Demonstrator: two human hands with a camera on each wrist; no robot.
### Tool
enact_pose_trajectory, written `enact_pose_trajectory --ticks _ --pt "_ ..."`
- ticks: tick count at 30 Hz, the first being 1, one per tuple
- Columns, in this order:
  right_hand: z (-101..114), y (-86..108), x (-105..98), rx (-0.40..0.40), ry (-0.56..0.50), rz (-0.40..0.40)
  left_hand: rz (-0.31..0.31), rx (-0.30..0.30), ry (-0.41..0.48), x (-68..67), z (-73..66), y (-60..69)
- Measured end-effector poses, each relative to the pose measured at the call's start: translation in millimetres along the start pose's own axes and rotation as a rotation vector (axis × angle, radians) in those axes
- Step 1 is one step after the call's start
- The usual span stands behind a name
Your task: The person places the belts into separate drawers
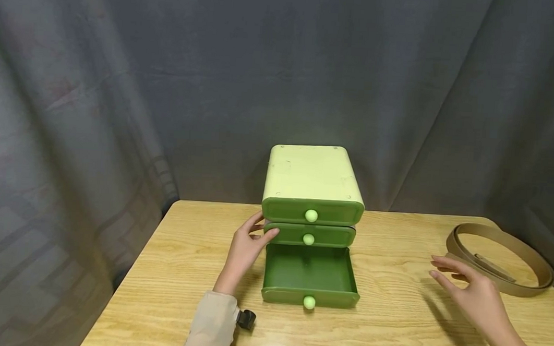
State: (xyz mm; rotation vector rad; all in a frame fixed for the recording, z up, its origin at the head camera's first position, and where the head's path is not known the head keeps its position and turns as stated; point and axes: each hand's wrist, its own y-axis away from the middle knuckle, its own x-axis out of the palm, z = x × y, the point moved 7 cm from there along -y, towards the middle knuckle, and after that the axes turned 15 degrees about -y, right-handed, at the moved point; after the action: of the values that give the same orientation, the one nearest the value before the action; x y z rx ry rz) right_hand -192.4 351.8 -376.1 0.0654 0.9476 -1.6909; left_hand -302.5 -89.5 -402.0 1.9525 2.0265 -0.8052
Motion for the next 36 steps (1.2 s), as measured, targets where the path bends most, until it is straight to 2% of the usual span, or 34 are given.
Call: enact_pose_trajectory --ticks 2,7,10,14,20,26,28,34,36 --pt "-7 -2.1 -6 0.007 0.010 -0.001 0.008 -0.003 0.003 -3.5 -10.0 2.9" --pt "-28 -3.4 -20 0.034 0.027 0.007 0.021 -0.017 0.007 -1.4 -14.6 3.3" --pt "-41 -2.6 -27 0.054 0.038 0.011 0.011 0.000 0.009 3.6 -3.2 -0.4" --pt "-62 0.3 -36 0.115 0.055 0.020 0.010 0.009 0.009 4.9 -0.7 -1.0" --pt "-81 -3.8 -49 0.097 0.012 -0.008 0.016 0.006 0.021 6.3 1.0 -1.6" --pt "-103 -11.1 -59 0.214 0.142 0.008 0.018 -0.008 0.035 5.2 -0.2 -0.9" --pt "-108 -13.6 -61 0.236 0.168 0.019 0.024 -0.012 0.045 3.7 -4.1 0.6" --pt "-124 -18.0 -62 0.284 0.186 0.064 0.045 -0.011 0.054 -10.1 -31.4 11.4" --pt "-128 -18.4 -62 0.293 0.194 0.072 0.047 -0.010 0.056 -13.2 -36.4 13.6"
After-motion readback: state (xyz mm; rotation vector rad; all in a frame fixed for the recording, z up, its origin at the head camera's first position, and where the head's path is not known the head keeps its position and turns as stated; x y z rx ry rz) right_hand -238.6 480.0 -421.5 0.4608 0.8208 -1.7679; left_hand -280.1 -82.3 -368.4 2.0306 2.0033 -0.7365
